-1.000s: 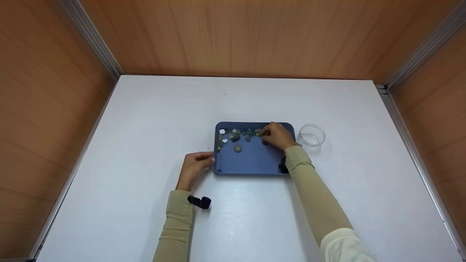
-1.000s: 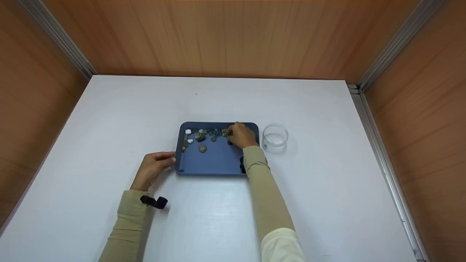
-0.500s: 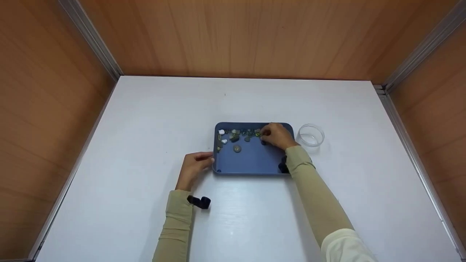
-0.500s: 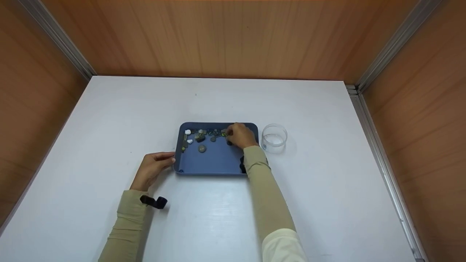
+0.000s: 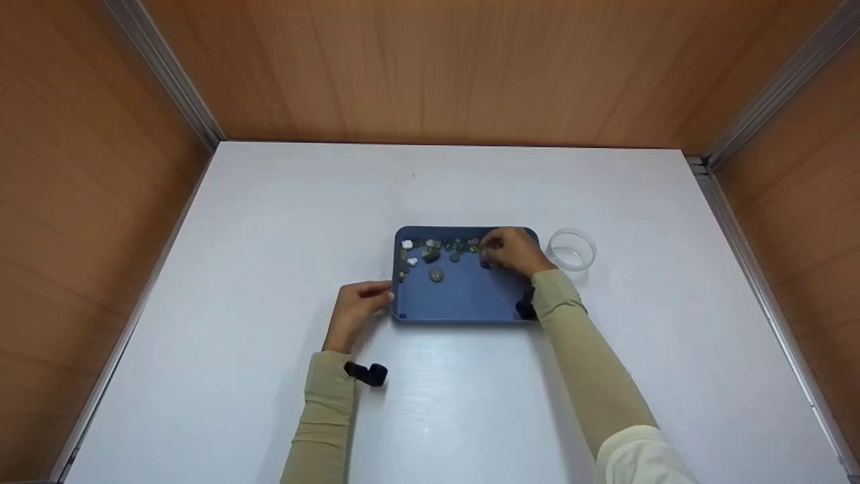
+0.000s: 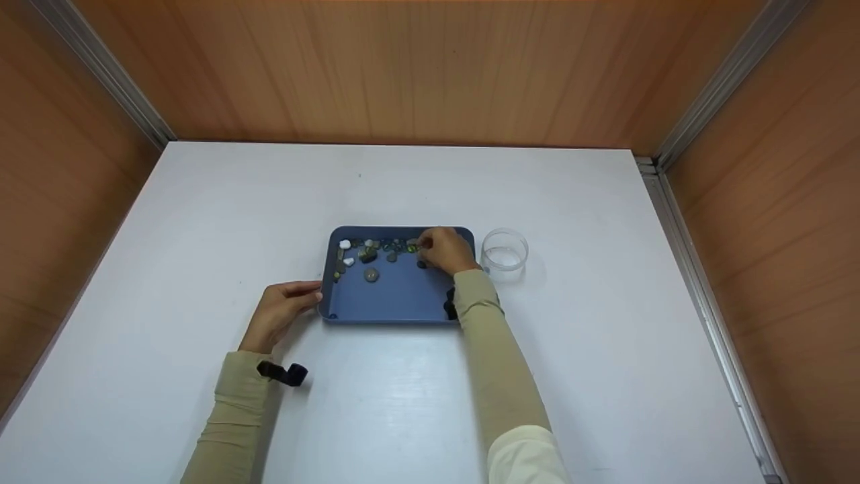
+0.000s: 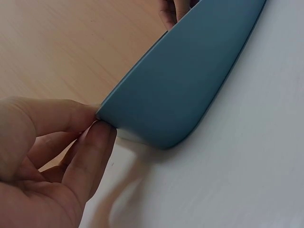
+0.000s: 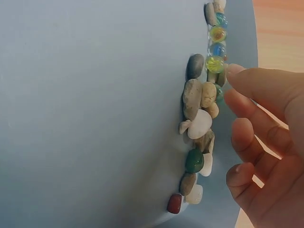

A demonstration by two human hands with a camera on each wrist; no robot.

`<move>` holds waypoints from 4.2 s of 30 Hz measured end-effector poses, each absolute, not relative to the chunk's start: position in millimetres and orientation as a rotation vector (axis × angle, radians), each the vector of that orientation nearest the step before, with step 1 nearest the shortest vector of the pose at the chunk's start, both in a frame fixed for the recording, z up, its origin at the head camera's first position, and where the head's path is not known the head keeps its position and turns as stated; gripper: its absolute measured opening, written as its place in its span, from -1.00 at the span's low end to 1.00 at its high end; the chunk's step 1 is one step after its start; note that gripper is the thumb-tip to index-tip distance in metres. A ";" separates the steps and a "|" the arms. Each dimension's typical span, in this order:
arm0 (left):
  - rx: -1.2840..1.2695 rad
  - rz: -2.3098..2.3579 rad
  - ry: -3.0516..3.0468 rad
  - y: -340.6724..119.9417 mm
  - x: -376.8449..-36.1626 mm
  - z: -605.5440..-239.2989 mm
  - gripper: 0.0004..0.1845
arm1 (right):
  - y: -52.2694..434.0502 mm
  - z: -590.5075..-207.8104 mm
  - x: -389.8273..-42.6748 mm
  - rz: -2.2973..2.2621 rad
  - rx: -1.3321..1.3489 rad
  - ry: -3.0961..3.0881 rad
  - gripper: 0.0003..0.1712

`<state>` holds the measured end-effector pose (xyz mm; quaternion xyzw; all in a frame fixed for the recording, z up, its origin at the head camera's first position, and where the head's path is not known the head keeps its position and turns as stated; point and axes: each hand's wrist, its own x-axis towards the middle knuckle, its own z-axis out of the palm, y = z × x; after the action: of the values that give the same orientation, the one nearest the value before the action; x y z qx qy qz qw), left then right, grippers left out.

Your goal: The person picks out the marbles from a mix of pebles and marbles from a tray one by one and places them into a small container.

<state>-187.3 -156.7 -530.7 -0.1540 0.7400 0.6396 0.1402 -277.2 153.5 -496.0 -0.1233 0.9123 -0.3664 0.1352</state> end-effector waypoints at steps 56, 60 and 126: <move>-0.443 1.822 2.135 -160.7 -186.8 -529.9 -0.70 | 187.4 -453.8 -261.6 -1.140 -0.352 2.696 -0.71; -0.428 1.844 2.137 -160.6 -187.1 -530.3 -0.69 | 191.5 -451.9 -260.0 -1.150 -0.333 2.701 -0.72; -0.482 1.839 2.115 -159.5 -188.2 -532.1 -0.71 | 264.2 -454.9 -243.5 -1.068 -0.250 2.869 -0.76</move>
<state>-188.2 -159.5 -532.1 -0.1677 0.7355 0.6394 0.1485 -243.5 264.2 -454.9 -0.0813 0.9336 -0.3473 0.0349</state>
